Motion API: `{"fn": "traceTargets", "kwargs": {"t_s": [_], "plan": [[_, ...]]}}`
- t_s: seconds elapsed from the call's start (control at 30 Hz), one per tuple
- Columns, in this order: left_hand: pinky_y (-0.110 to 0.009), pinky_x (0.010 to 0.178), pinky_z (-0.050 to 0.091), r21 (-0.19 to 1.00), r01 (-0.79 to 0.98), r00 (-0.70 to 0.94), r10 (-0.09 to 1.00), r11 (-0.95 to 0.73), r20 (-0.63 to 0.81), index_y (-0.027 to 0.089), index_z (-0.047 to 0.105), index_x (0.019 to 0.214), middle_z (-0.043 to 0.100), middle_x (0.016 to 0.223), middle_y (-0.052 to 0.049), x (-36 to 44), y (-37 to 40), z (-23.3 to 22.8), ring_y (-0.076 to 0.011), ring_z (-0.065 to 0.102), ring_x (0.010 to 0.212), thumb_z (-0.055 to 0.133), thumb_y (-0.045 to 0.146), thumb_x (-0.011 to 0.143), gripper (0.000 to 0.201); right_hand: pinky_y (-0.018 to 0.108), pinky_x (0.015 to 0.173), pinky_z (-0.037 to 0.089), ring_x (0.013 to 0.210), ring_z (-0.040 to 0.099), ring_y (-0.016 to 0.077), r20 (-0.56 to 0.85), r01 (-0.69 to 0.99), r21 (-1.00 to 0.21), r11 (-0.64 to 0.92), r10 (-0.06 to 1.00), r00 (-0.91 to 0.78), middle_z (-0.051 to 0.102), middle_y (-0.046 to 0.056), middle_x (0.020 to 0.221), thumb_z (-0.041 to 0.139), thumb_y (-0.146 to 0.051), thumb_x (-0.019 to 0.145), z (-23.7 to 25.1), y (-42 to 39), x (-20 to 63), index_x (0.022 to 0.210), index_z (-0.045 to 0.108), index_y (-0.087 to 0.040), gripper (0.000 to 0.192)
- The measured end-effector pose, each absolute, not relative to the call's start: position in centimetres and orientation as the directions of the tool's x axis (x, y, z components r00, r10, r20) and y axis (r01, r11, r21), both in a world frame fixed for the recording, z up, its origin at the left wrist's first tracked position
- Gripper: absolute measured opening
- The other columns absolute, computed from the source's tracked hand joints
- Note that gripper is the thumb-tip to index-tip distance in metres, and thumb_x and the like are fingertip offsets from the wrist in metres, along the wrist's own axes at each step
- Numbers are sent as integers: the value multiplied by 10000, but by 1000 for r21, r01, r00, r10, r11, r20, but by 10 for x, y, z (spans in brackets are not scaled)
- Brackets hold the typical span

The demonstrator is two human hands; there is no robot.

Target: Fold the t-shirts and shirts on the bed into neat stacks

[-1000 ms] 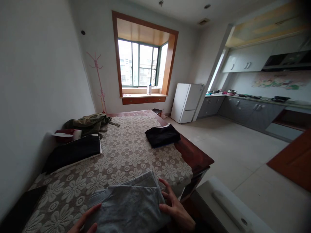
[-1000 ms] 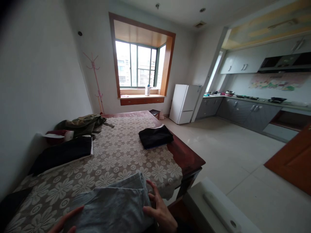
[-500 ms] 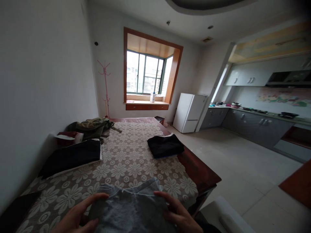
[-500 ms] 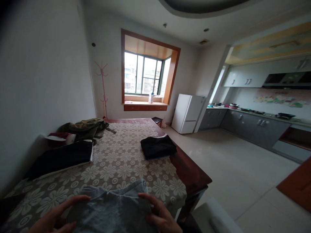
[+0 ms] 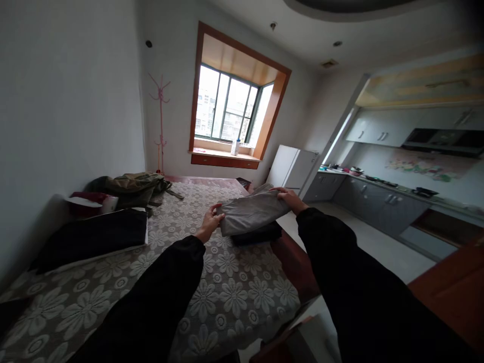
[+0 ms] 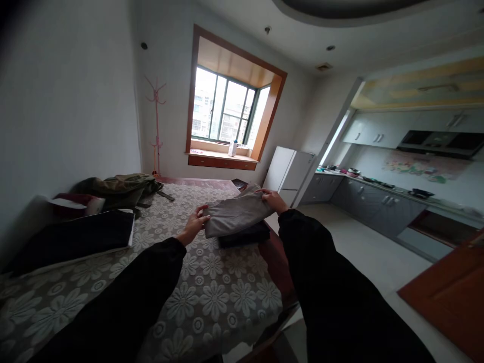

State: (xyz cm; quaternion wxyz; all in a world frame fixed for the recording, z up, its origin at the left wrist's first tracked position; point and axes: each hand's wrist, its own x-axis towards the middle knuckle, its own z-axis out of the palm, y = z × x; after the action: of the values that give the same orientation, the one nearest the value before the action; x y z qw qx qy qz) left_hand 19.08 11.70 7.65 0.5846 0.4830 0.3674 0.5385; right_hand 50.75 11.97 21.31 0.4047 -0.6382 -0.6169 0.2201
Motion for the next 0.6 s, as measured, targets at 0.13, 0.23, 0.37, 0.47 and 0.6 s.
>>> {"fn": "traceTargets", "kwargs": {"t_s": [0.13,0.23,0.37,0.47,0.6], "plan": [[-221,599,523,951,-308,135,988,-26,70,225,576,1309,683,1063,-87,225,148,44,-134,647,777,806,427,734,652,312,776,520,908,648,245,193,630,-776,37,964,182,772,79,987,519,-174,626,186,153,540,1051,801,-167,510],[-229,586,530,954,-299,146,988,-10,56,221,599,1299,684,1114,-108,238,161,20,-146,658,784,819,450,728,653,301,768,516,890,646,236,164,624,-781,-7,963,216,776,61,982,510,-205,623,157,164,562,1088,793,-171,546],[-237,562,533,964,-264,143,989,-10,50,217,604,1326,686,1150,-117,245,172,-6,-149,657,761,833,483,724,697,279,733,504,828,637,211,106,601,-797,-65,964,246,779,55,963,493,-228,598,118,172,579,1132,775,-154,608],[-224,544,517,973,-228,136,988,-34,66,217,593,1365,687,1167,-118,246,176,-17,-143,657,744,815,487,751,706,272,697,490,795,621,202,80,594,-799,-97,961,266,776,48,929,479,-234,569,95,173,584,1115,776,-157,626],[-204,554,496,981,-175,123,986,-89,111,226,582,1401,684,1214,-117,247,176,-22,-98,631,674,818,479,762,727,278,659,473,742,596,200,70,597,-794,-119,956,285,760,42,861,467,-253,552,77,171,588,1082,779,-147,625]]}}
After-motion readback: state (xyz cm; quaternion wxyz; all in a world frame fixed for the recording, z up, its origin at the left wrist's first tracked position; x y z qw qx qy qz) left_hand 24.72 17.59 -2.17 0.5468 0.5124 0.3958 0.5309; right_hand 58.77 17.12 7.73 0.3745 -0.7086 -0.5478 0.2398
